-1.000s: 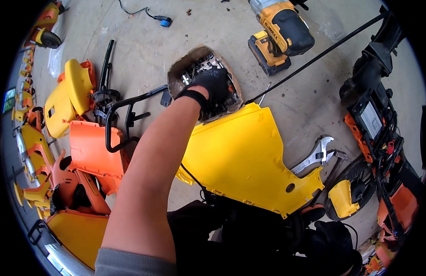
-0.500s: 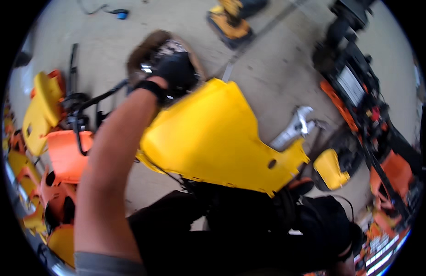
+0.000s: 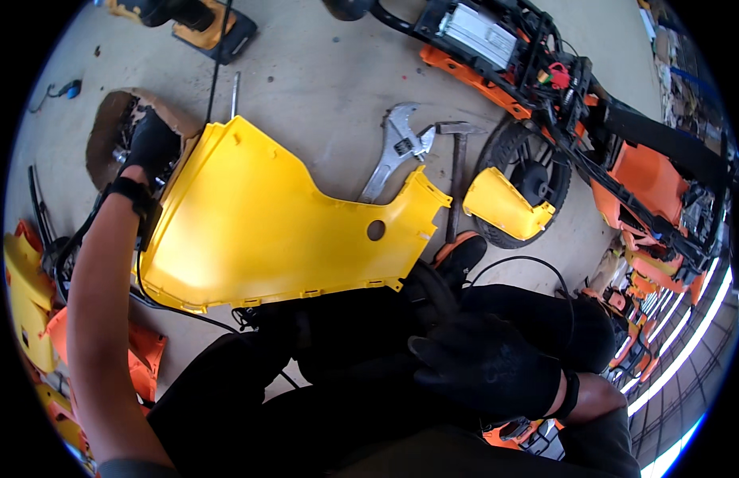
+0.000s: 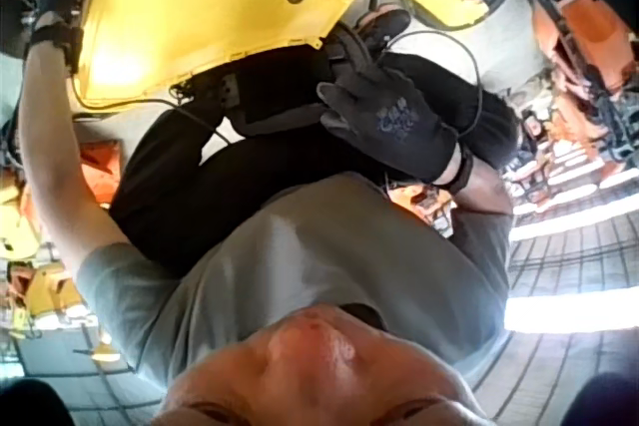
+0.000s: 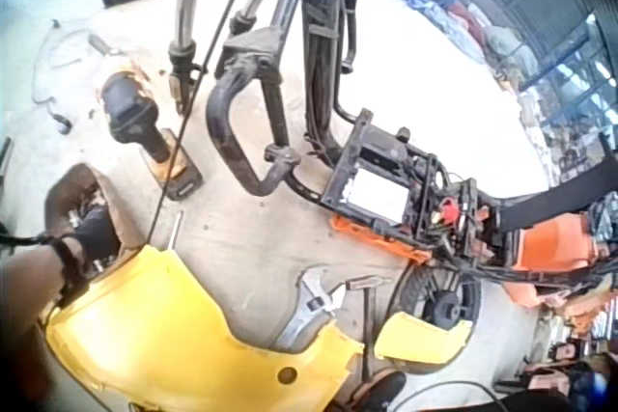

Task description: The person handles a yellow plastic body panel from a scooter, inserting small metal clips into the pre-molded slots along its edge before setting the panel down and reaching into a box of parts.

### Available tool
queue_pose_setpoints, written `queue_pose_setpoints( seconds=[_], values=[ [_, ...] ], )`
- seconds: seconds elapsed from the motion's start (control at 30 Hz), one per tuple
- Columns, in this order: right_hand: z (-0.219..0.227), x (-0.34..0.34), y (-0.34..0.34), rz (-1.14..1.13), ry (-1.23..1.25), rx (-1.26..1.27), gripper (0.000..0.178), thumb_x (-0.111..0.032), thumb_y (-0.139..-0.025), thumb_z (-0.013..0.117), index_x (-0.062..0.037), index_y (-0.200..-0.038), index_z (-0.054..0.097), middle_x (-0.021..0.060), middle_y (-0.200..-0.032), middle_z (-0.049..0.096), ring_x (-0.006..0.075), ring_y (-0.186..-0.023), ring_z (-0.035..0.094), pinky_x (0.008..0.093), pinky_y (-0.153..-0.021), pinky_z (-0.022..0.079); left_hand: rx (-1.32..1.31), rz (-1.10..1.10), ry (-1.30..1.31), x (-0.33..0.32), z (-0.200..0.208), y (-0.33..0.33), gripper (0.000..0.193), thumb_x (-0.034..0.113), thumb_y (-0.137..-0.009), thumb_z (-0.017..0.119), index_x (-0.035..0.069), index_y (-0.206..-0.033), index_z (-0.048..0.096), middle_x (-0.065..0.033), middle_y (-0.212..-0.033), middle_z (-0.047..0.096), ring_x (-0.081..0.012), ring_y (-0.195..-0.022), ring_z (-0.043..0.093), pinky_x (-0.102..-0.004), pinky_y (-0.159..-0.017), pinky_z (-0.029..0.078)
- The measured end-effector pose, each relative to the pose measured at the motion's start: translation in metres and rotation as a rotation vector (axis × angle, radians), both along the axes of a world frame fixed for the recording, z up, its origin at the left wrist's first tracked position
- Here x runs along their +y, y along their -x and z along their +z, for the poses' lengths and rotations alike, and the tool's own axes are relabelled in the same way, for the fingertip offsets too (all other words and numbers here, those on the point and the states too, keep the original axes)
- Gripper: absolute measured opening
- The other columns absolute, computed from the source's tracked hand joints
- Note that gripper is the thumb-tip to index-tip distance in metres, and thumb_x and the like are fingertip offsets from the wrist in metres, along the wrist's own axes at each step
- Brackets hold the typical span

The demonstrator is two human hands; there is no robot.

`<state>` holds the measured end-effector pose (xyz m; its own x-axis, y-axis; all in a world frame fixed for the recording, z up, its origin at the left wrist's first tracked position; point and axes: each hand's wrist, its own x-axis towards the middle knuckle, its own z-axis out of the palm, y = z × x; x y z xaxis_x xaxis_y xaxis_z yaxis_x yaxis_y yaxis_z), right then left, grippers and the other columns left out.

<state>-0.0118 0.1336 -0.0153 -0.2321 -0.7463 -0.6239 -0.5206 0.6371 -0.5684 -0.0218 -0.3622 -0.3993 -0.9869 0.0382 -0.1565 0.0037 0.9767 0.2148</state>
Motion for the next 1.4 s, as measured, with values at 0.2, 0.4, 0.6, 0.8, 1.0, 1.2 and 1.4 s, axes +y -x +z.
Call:
queue_pose_setpoints(
  seconds=[0.2,0.4,0.6,0.8,1.0,1.2,1.4],
  values=[
    [0.001,0.007,-0.006,-0.014,-0.046,0.034,0.042,-0.029,-0.085,0.072,-0.0061,-0.120,0.063,0.0114,-0.105,0.064,0.0285,-0.098,0.063,0.0395,-0.080,0.053,-0.354,0.018,0.055,0.022,0.035,0.019,0.027,0.012,-0.097,0.048,0.000,-0.119,0.058,-0.0197,-0.129,0.058,-0.0304,-0.126,0.051,-0.0348,-0.110,0.037],
    [-0.002,0.016,-0.008,0.026,0.090,0.046,0.038,-0.026,-0.086,0.069,-0.0050,-0.117,0.062,0.0096,-0.098,0.062,0.0254,-0.094,0.063,0.0383,-0.075,0.053,-0.176,0.002,-0.102,-0.033,-0.012,-0.003,0.030,0.014,-0.097,0.049,0.003,-0.124,0.057,-0.0184,-0.131,0.057,-0.0300,-0.129,0.049,-0.0353,-0.112,0.035],
    [-0.006,0.025,-0.023,0.035,0.127,0.120,0.038,-0.027,-0.086,0.066,-0.0046,-0.117,0.062,0.0072,-0.090,0.058,0.0242,-0.090,0.062,0.0355,-0.069,0.052,-0.266,0.105,-0.023,-0.026,0.002,0.002,0.031,0.015,-0.098,0.049,0.003,-0.126,0.056,-0.0181,-0.133,0.056,-0.0297,-0.131,0.047,-0.0348,-0.112,0.035],
    [-0.004,0.027,-0.024,0.086,0.090,0.140,0.038,-0.028,-0.087,0.063,-0.0047,-0.118,0.061,0.0066,-0.091,0.059,0.0238,-0.091,0.062,0.0346,-0.072,0.052,-0.352,0.213,0.073,-0.024,0.025,-0.004,0.032,0.016,-0.099,0.049,0.004,-0.129,0.055,-0.0178,-0.136,0.054,-0.0294,-0.133,0.046,-0.0343,-0.113,0.034],
    [-0.001,0.030,-0.025,0.105,0.034,0.109,0.034,-0.027,-0.088,0.062,-0.0054,-0.115,0.063,0.0076,-0.091,0.059,0.0248,-0.092,0.061,0.0353,-0.076,0.052,-0.425,0.283,0.134,-0.008,0.048,0.008,0.032,0.017,-0.098,0.051,0.004,-0.128,0.055,-0.0174,-0.133,0.054,-0.0294,-0.130,0.046,-0.0345,-0.110,0.035],
    [-0.005,0.044,-0.030,0.128,0.247,0.228,0.027,-0.024,-0.088,0.066,-0.0080,-0.111,0.067,0.0087,-0.106,0.066,0.0263,-0.103,0.063,0.0391,-0.082,0.053,-0.238,0.104,0.065,-0.042,-0.005,-0.003,0.022,0.018,-0.091,0.060,0.007,-0.109,0.065,-0.0165,-0.108,0.063,-0.0310,-0.107,0.057,-0.0380,-0.094,0.044],
    [0.004,0.020,-0.007,-0.024,0.065,-0.009,0.028,-0.022,-0.088,0.069,-0.0051,-0.110,0.066,0.0128,-0.095,0.065,0.0275,-0.093,0.065,0.0411,-0.078,0.055,-0.108,0.285,-0.093,-0.037,0.060,0.042,0.009,0.015,-0.081,0.067,0.008,-0.082,0.073,-0.0173,-0.086,0.068,-0.0353,-0.085,0.064,-0.0427,-0.077,0.051]
  ],
)
